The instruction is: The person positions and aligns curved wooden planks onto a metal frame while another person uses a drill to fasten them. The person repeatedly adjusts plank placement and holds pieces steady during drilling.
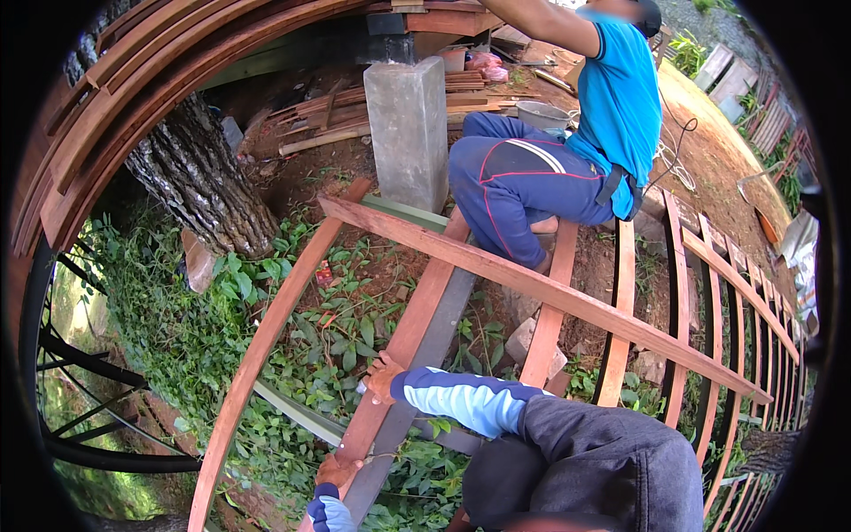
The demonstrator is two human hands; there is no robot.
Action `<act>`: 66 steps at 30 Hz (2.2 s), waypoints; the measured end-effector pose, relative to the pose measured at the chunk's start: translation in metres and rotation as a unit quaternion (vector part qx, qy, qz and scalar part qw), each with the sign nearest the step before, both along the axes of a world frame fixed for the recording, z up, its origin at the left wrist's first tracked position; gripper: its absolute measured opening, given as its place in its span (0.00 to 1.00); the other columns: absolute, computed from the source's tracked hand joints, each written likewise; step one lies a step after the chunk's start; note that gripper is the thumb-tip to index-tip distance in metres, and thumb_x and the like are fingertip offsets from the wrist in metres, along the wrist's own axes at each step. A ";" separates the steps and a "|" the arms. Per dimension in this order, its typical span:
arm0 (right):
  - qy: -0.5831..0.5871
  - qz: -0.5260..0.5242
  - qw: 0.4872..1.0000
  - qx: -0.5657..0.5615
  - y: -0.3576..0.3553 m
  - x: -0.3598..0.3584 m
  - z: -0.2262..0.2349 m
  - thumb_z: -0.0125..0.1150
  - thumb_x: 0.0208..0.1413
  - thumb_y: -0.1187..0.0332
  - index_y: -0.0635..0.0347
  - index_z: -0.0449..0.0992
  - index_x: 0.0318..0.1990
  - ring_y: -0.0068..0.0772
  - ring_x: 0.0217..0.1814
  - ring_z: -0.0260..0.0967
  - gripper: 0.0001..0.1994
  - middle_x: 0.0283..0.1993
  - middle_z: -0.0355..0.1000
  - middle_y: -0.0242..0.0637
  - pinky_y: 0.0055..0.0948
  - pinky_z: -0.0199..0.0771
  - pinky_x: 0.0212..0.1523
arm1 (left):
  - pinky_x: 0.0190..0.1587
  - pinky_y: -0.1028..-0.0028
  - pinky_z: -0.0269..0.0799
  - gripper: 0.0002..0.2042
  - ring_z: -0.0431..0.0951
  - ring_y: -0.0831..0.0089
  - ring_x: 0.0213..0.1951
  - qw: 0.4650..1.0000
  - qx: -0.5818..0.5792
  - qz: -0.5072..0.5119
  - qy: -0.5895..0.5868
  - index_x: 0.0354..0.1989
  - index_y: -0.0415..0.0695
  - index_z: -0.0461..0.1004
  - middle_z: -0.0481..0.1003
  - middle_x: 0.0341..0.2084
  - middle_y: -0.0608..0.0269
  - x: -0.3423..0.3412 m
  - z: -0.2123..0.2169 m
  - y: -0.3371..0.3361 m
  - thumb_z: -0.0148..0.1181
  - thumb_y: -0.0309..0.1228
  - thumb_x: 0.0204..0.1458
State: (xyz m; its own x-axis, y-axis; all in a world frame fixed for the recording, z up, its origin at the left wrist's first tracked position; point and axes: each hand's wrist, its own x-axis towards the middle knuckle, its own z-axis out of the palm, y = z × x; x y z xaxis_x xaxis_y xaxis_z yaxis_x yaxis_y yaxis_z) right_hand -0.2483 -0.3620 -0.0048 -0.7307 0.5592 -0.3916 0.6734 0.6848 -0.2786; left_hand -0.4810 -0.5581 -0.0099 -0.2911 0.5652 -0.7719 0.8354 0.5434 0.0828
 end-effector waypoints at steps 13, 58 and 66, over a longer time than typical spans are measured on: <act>0.012 -0.001 1.000 -0.005 -0.001 0.002 0.005 0.63 0.46 0.49 0.57 0.72 0.53 0.47 0.66 0.53 0.29 0.58 0.65 0.43 0.59 0.36 0.67 | 0.59 0.60 0.65 0.51 0.68 0.49 0.57 1.000 0.019 0.003 -0.006 0.57 0.32 0.59 0.68 0.54 0.40 0.007 0.012 0.000 0.65 0.65 0.34; -0.014 -0.007 0.999 -0.031 0.000 0.003 0.019 0.61 0.49 0.50 0.57 0.70 0.56 0.49 0.68 0.51 0.29 0.60 0.64 0.44 0.58 0.34 0.69 | 0.60 0.56 0.61 0.51 0.67 0.49 0.59 1.000 0.014 0.016 -0.012 0.59 0.38 0.58 0.67 0.56 0.42 0.004 0.007 -0.002 0.66 0.65 0.34; -0.007 -0.009 1.000 -0.029 -0.001 0.005 0.023 0.61 0.50 0.50 0.59 0.71 0.54 0.49 0.67 0.52 0.28 0.59 0.64 0.45 0.57 0.35 0.69 | 0.58 0.60 0.65 0.51 0.70 0.47 0.55 0.999 0.039 -0.005 -0.013 0.55 0.30 0.61 0.69 0.51 0.37 0.005 0.010 -0.003 0.64 0.67 0.34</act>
